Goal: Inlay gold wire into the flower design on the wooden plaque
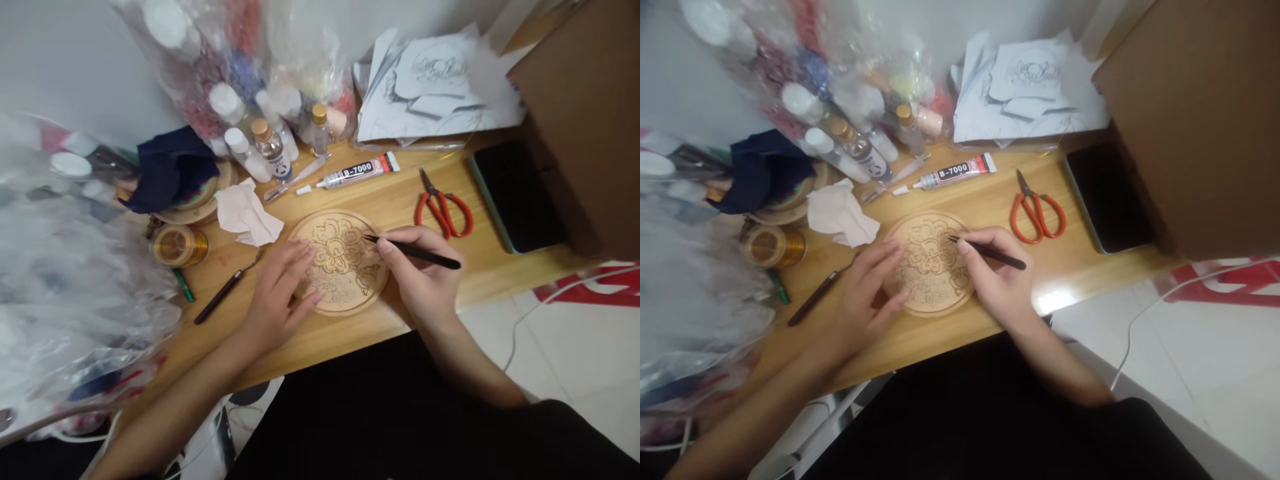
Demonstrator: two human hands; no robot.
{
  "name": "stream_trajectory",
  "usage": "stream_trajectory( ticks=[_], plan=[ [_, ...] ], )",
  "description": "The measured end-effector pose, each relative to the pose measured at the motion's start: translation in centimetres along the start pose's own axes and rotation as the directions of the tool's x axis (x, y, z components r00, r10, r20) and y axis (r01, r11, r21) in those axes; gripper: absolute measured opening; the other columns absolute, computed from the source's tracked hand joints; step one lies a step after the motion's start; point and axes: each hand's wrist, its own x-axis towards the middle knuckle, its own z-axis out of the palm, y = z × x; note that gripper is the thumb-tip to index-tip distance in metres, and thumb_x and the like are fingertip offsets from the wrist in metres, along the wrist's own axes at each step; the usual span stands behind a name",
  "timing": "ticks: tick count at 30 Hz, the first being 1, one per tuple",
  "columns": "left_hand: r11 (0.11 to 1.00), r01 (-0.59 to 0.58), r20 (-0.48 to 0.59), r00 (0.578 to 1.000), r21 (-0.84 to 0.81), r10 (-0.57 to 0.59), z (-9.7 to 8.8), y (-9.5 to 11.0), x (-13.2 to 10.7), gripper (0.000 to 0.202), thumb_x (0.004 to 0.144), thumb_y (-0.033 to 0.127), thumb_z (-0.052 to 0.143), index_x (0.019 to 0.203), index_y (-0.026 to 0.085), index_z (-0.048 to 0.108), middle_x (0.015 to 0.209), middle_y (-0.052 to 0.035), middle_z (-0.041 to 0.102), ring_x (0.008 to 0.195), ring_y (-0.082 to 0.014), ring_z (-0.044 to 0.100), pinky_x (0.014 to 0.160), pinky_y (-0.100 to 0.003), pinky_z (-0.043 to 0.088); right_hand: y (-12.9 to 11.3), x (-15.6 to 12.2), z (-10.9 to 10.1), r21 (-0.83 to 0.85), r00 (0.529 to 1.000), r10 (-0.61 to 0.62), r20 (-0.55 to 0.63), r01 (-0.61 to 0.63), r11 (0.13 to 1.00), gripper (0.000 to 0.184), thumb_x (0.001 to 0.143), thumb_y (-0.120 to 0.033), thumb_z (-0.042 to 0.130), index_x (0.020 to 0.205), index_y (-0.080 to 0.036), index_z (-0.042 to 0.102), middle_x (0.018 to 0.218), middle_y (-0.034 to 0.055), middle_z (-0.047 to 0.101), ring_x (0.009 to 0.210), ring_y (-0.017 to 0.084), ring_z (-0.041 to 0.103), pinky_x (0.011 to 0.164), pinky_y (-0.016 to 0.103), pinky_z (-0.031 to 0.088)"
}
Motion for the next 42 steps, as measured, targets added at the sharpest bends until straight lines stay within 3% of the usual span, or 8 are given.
stream_trajectory(
  ticks=[6,9,12,20,23,31,37,42],
  plan=[
    [0.865,0.377,0.077,0.924,-0.33,-0.374,-2.3,3.7,2.7,0.018,0.095,0.025,0.057,0.101,0.018,0.073,0.102,-0.0046,0.075,0.097,-0.0158,0.07,0.089,-0.028,0.055,-1.4,0.3,-0.9,0.29,0.936,-0.086,0.34,-0.017,0.957,0.011,0.077,-0.017,0.076,0.084,-0.025,0.074,0.082,-0.0014,0.074,0.074,0.012,0.071,0.068,0.024,0.059],
    [0.569,0.502,0.259,0.852,-0.651,-0.456,-2.8,5.8,3.7,0.021,0.095,0.026,0.057,0.091,0.018,0.075,0.089,-0.0021,0.078,0.086,-0.0128,0.073,0.083,-0.023,0.056,-2.7,0.2,-1.6,0.362,0.869,-0.237,0.433,0.074,0.929,0.02,0.079,-0.01,0.073,0.091,-0.026,0.075,0.085,-0.0012,0.075,0.08,0.011,0.071,0.073,0.023,0.059],
    [0.361,0.502,0.325,0.832,-0.786,-0.449,-3.1,7.3,4.1,0.02,0.093,0.025,0.059,0.085,0.02,0.076,0.084,0.0004,0.078,0.082,-0.01,0.072,0.08,-0.019,0.055,-3.8,0.1,-2.4,0.369,0.819,-0.329,0.47,0.157,0.916,0.026,0.079,-0.006,0.071,0.096,-0.025,0.075,0.085,0.0001,0.075,0.083,0.013,0.071,0.073,0.025,0.06],
    [0.318,0.544,0.368,0.801,-0.776,-0.472,-4.1,9.4,4.9,0.013,0.082,0.012,0.07,0.072,0.018,0.077,0.073,0.0019,0.077,0.071,-0.0079,0.07,0.071,-0.015,0.053,-5.3,0.6,-4.1,0.319,0.67,-0.49,0.558,0.372,0.872,0.034,0.079,-0.004,0.068,0.106,-0.025,0.073,0.09,0.0036,0.075,0.082,0.017,0.071,0.07,0.031,0.059],
    [0.161,0.513,0.372,0.773,-0.843,-0.514,-3.4,9.3,4.6,0.007,0.074,0.012,0.078,0.068,0.015,0.077,0.068,-0.0006,0.075,0.066,-0.0073,0.068,0.068,-0.014,0.051,-6.0,1.3,-4.6,0.305,0.604,-0.525,0.6,0.434,0.848,0.035,0.078,-0.004,0.069,0.106,-0.024,0.073,0.089,0.0035,0.075,0.08,0.017,0.071,0.068,0.03,0.059],
    [-0.141,0.264,0.29,0.705,-0.954,-0.647,-0.5,10.0,2.5,0.033,0.058,0.043,0.092,0.065,0.018,0.072,0.062,0.003,0.067,0.061,-0.0071,0.061,0.065,-0.021,0.051,-7.2,6.5,-4.0,0.123,0.768,-0.498,0.403,0.493,0.861,0.014,0.076,-0.015,0.078,0.086,-0.025,0.075,0.078,0.0004,0.074,0.07,0.014,0.067,0.059,0.028,0.055],
    [-0.195,0.175,0.26,0.706,-0.965,-0.659,-0.1,11.4,2.4,0.04,0.053,0.041,0.095,0.065,0.02,0.063,0.06,0.0059,0.058,0.057,-0.0079,0.053,0.065,-0.027,0.05,-2.5,9.9,-1.4,0.078,0.878,-0.252,0.406,0.241,0.967,0.009,0.072,-0.024,0.08,0.077,-0.025,0.073,0.071,0.0001,0.07,0.061,0.014,0.063,0.061,0.033,0.055],
    [-0.207,0.181,0.272,0.736,-0.962,-0.62,0.2,12.0,2.9,0.049,0.056,0.041,0.094,0.062,0.019,0.05,0.058,0.0063,0.051,0.056,-0.0074,0.049,0.063,-0.026,0.047,-0.4,9.8,-1.5,0.035,0.884,-0.201,0.423,0.205,0.978,0.008,0.074,-0.02,0.076,0.079,-0.023,0.071,0.078,0.0006,0.071,0.065,0.014,0.064,0.066,0.034,0.056]
  ],
)
